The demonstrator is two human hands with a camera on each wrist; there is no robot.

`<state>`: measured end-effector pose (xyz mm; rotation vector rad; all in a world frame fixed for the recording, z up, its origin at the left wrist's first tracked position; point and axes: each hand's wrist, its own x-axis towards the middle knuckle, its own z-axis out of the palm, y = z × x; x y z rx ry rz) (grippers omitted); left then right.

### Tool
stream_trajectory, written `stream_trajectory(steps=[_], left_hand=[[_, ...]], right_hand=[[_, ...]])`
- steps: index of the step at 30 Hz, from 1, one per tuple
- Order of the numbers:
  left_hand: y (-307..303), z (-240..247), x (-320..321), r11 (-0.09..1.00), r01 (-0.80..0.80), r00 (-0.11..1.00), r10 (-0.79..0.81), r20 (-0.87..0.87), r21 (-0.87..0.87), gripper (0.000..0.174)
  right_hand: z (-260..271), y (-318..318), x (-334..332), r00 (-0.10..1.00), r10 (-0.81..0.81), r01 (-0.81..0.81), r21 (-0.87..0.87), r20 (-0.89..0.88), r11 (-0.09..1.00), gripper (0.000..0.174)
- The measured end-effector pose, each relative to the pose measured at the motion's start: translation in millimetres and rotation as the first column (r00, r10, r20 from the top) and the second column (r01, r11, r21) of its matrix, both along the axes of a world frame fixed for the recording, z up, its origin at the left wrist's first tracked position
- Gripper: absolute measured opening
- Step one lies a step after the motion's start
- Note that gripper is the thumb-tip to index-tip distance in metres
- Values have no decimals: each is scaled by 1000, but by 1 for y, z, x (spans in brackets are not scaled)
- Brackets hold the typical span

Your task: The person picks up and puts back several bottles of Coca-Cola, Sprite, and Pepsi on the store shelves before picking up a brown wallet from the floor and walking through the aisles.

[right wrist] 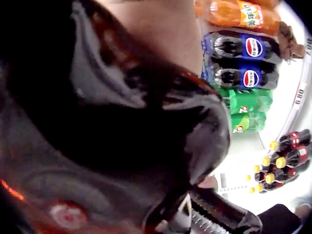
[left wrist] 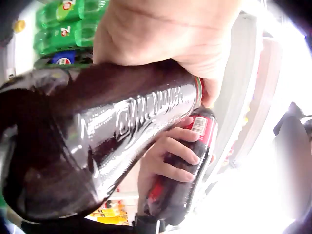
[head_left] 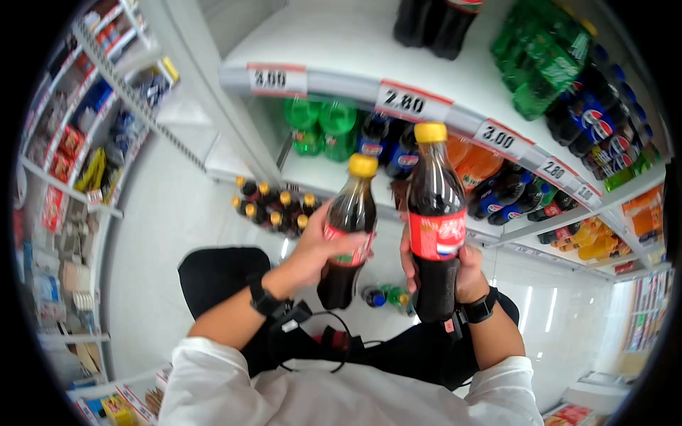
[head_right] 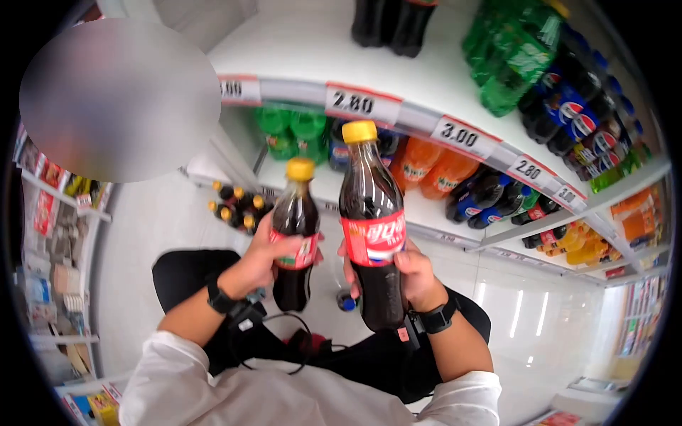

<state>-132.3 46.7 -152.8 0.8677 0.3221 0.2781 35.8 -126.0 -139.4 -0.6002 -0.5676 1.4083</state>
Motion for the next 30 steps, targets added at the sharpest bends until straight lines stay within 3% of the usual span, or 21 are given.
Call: stream_trajectory(steps=[2,4,5,6,7,8,9,11,15,16,19,24,25,26,28,30], left_hand=[[-4,20,-6,997,79,988,-79,134,8,66],[-5,52,0,995,22,969,-46,244,100,72],[-5,74,7,946,-81,976,13,216,313,88],[6,92,6,932,-15,982,-55,181,361,88],[9,110,11,894,-113,969,3,246,434,84],[15,121,20,861,-279,942,159,295,426,75],[17,149,33,873,-333,915,208,345,355,51],[28,200,63,739,-404,896,202,394,540,35],[60,252,124,440,-470,883,238,405,765,37],[67,259,135,350,-463,884,245,397,814,39],[74,271,158,271,-351,916,298,268,896,42],[91,260,192,261,-282,924,334,188,923,47],[94,257,198,277,-263,927,339,162,924,47],[99,254,202,294,-244,930,343,136,924,47],[97,253,206,298,-223,931,348,112,928,47],[99,249,208,278,-217,927,360,108,936,46]], right_hand=[[13,-8,4,998,-42,45,70,-42,997,93],[25,-9,12,998,-15,29,264,-54,964,97],[24,-10,17,999,-28,41,322,-44,946,100],[25,-12,20,998,-36,48,342,-43,939,100],[27,-13,21,994,-76,100,361,-79,927,100],[29,-14,24,987,-112,148,379,-116,913,101],[29,-15,26,984,-110,160,408,-143,899,99],[31,-18,26,976,-135,193,399,-169,896,96],[27,-24,25,962,-157,232,373,-222,898,88],[26,-25,26,959,-164,240,349,-233,906,87],[35,-31,20,956,-199,263,327,-214,908,86],[40,-40,17,966,-216,250,312,-139,917,90],[33,-40,19,971,-113,192,405,-210,894,80],[32,-43,19,971,-117,195,409,-210,891,80],[30,-48,20,983,-89,136,319,-158,938,91],[28,-50,21,984,-61,113,323,-168,940,91]])
